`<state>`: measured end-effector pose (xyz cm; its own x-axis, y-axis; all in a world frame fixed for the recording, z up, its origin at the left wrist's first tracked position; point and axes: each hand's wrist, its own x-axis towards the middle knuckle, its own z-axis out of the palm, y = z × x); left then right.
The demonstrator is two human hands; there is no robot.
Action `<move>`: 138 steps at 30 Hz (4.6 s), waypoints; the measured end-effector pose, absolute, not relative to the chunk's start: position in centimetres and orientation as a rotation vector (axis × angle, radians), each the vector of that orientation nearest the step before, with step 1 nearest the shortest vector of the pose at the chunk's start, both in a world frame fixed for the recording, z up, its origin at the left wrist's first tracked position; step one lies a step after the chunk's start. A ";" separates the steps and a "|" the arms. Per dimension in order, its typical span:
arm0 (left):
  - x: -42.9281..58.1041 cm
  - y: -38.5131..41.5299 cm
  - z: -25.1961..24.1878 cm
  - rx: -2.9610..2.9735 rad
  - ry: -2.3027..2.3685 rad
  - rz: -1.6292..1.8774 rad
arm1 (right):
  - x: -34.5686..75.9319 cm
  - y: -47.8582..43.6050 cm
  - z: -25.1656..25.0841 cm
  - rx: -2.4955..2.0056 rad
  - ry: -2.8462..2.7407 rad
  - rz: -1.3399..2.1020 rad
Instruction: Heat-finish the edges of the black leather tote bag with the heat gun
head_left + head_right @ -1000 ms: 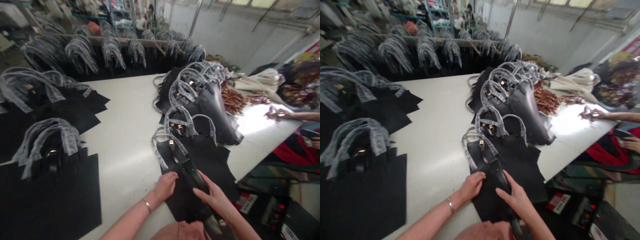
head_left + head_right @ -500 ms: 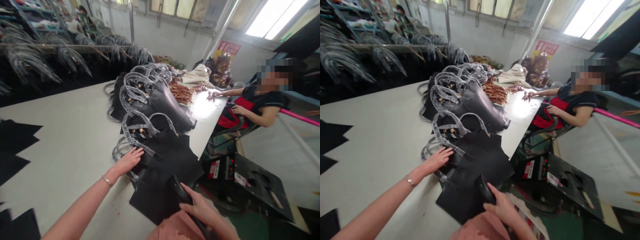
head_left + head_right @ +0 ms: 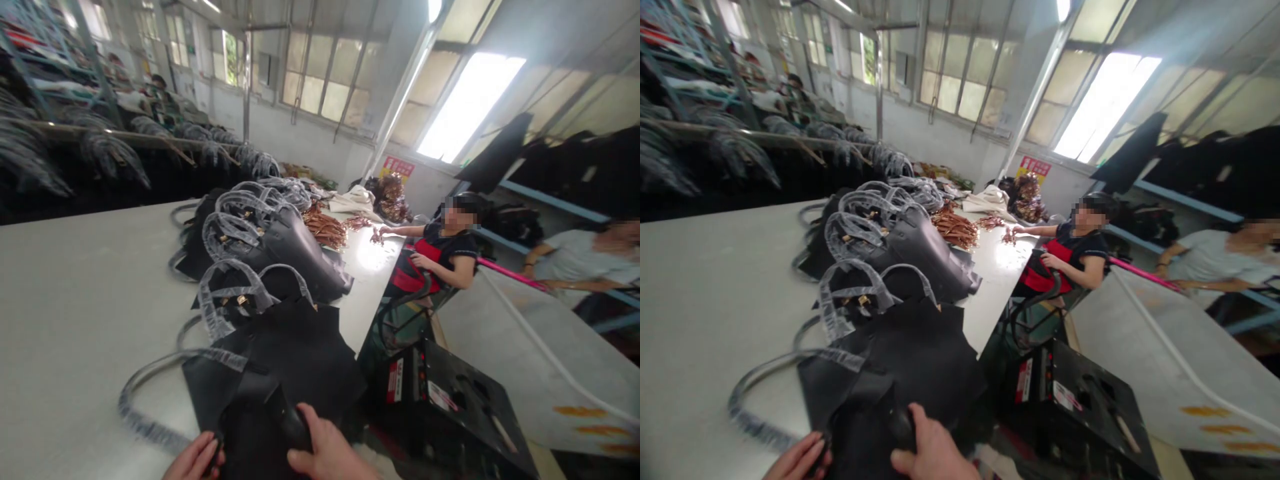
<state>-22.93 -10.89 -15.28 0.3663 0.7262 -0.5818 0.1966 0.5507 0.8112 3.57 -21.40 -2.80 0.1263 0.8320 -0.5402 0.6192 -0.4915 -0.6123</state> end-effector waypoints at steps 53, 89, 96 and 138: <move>-17.9 -18.5 -14.2 0.610 1.207 1.089 | 1.1 -18.0 -2.1 -1.709 -1.268 2.065; -16.2 -7.4 -10.3 1.858 1.368 0.808 | 5.2 -15.4 -4.1 -1.940 -1.197 1.583; -13.9 -3.3 -13.5 1.801 1.377 0.712 | 5.1 -10.2 -4.7 -1.950 -1.176 1.557; -16.0 -2.1 -15.6 1.593 1.191 0.782 | 2.7 -7.6 -3.8 -2.013 -1.526 1.602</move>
